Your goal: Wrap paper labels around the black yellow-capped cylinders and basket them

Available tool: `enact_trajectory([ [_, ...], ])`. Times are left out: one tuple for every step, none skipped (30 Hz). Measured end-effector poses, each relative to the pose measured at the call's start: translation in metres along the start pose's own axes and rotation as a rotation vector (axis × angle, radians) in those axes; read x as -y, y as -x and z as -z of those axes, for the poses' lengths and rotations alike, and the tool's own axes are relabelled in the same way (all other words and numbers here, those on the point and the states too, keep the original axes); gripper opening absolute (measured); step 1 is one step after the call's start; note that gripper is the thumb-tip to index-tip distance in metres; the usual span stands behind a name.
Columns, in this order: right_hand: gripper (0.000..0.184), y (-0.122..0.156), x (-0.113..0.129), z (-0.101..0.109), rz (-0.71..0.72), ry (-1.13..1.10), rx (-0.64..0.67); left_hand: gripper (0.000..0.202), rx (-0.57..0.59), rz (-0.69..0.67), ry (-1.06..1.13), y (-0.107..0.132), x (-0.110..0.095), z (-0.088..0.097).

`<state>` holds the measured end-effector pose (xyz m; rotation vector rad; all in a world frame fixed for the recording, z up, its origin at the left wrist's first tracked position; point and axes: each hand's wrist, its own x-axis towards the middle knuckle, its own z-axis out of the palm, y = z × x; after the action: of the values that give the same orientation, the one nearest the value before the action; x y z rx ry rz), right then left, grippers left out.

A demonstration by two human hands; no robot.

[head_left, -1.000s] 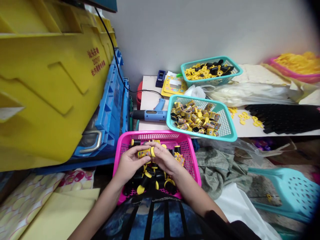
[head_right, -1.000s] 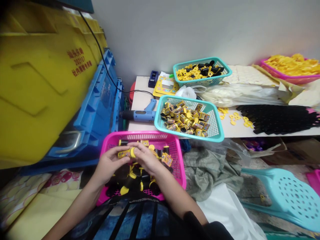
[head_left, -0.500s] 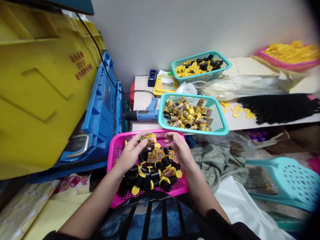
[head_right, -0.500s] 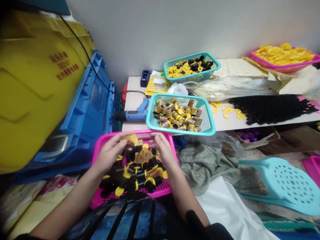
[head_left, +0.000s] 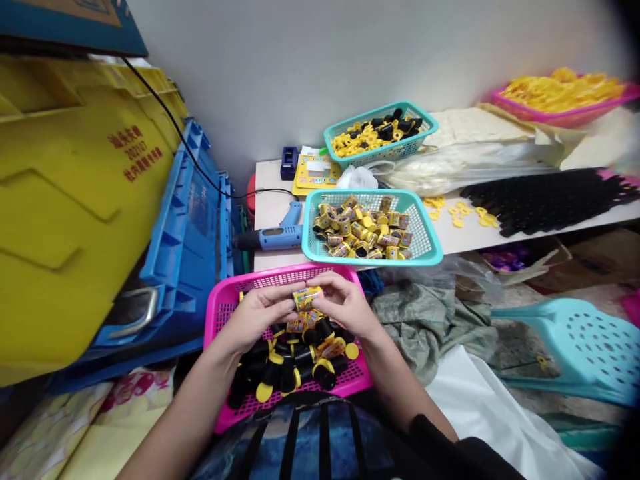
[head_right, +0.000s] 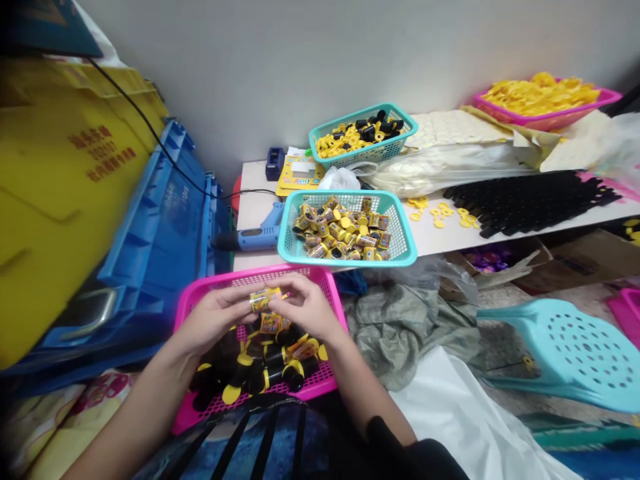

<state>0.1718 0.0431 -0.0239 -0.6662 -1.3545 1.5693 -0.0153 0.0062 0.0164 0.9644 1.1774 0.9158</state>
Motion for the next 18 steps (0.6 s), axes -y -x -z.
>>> enact_trajectory([
  [0.024, 0.001, 0.000, 0.000, 0.010, 0.000, -0.002, 0.036, -0.009, 0.006, 0.006, 0.000, 0.002, 0.000],
  [0.023, 0.003, 0.000, 0.000, 0.016, 0.001, -0.003, 0.035, -0.015, 0.012, 0.015, 0.001, 0.003, 0.000],
  [0.022, 0.003, 0.000, 0.001, 0.019, 0.003, -0.005, 0.034, -0.012, 0.019, 0.023, 0.000, 0.004, 0.000],
  [0.022, 0.002, 0.001, 0.002, 0.019, 0.011, -0.005, 0.032, -0.005, 0.026, 0.030, -0.001, 0.004, -0.001],
  [0.023, 0.000, 0.003, 0.004, 0.017, 0.021, -0.007, 0.032, 0.005, 0.028, 0.040, -0.005, 0.002, -0.002],
  [0.026, -0.005, 0.005, 0.007, 0.017, 0.029, -0.014, 0.032, 0.010, 0.021, 0.054, -0.011, -0.001, -0.004],
  [0.031, -0.011, 0.008, 0.011, 0.021, 0.033, -0.029, 0.032, 0.011, 0.008, 0.070, -0.021, -0.006, -0.006],
  [0.036, -0.018, 0.012, 0.016, 0.031, 0.032, -0.059, 0.035, 0.005, -0.029, 0.100, -0.033, -0.013, -0.008],
  [0.041, -0.026, 0.016, 0.023, 0.044, 0.035, -0.108, 0.038, -0.021, -0.073, 0.125, -0.048, -0.020, -0.010],
  [0.043, -0.034, 0.019, 0.030, 0.063, 0.050, -0.175, 0.044, -0.028, -0.104, 0.140, -0.065, -0.029, -0.012],
  [0.042, -0.041, 0.022, 0.036, 0.078, 0.099, -0.259, 0.049, -0.036, -0.160, 0.130, -0.081, -0.036, -0.013],
  [0.039, -0.045, 0.023, 0.041, 0.081, 0.200, -0.327, 0.053, -0.047, -0.194, 0.093, -0.097, -0.043, -0.014],
  [0.034, -0.046, 0.023, 0.045, 0.070, 0.342, -0.352, 0.058, -0.089, -0.227, 0.030, -0.109, -0.048, -0.013],
  [0.028, -0.044, 0.021, 0.046, 0.036, 0.508, -0.322, 0.064, -0.168, -0.271, -0.056, -0.117, -0.050, -0.011],
  [0.022, -0.039, 0.016, 0.046, -0.016, 0.681, -0.232, 0.068, -0.245, -0.298, -0.128, -0.121, -0.049, -0.009],
  [0.019, -0.031, 0.009, 0.043, -0.081, 0.845, -0.107, 0.070, -0.285, -0.313, -0.186, -0.120, -0.045, -0.006],
  [0.019, -0.023, 0.000, 0.038, -0.151, 0.983, 0.026, 0.069, -0.280, -0.312, -0.228, -0.115, -0.038, -0.002],
  [0.019, -0.014, -0.010, 0.032, -0.209, 1.098, 0.131, 0.063, -0.246, -0.290, -0.254, -0.105, -0.029, 0.003],
])
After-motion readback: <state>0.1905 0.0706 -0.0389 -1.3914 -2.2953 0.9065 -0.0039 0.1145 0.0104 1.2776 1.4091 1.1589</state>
